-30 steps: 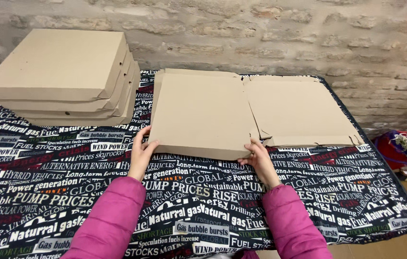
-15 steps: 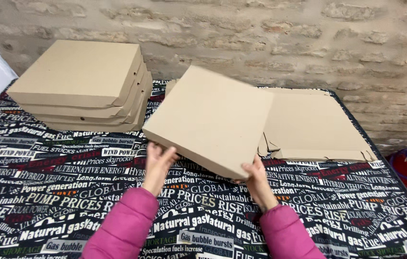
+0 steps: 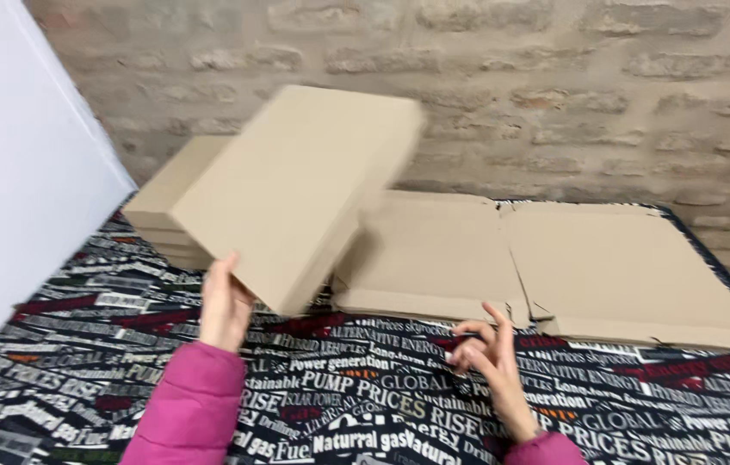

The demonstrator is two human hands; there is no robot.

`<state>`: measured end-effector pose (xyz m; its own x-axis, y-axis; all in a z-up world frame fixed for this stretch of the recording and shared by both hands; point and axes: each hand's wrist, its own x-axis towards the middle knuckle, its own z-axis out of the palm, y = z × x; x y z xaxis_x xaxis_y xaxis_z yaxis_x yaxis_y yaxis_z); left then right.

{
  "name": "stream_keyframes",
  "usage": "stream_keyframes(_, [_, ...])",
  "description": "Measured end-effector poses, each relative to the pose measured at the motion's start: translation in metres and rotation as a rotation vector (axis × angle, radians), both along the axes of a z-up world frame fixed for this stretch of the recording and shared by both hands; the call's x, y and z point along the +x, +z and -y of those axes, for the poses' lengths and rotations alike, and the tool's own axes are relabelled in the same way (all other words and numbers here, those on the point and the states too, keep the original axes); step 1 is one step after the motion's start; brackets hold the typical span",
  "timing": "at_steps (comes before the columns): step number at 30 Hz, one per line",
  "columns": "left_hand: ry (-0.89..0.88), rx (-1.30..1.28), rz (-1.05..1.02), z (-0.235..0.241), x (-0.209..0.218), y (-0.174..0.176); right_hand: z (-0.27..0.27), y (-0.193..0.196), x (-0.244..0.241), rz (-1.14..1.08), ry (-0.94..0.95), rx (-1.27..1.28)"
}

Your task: The person folds multiple cardboard pizza box flats into boxes, adding each completed box to a growing stack on the table.

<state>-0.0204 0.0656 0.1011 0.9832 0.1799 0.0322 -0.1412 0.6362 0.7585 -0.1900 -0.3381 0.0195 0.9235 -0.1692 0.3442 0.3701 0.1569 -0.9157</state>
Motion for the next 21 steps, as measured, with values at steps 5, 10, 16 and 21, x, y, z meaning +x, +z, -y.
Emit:
stream_keyframes(5, [0.274, 0.218, 0.016, -0.065, 0.029, 0.051, 0.014, -0.014, 0.003, -0.189, -0.023, -0.084])
stream_keyframes(10, [0.361, 0.384, -0.161, -0.119, 0.13, 0.012, 0.011, -0.021, 0.009, -0.204, -0.002, -0.239])
stream_keyframes(16, [0.42, 0.722, -0.277, -0.12, 0.165, -0.005, 0.014, -0.029, 0.009, -0.174, 0.039, -0.379])
stream_keyframes(21, [0.377, 1.189, -0.523, -0.081, 0.144, 0.012, 0.007, -0.024, 0.007, -0.225, 0.03, -0.493])
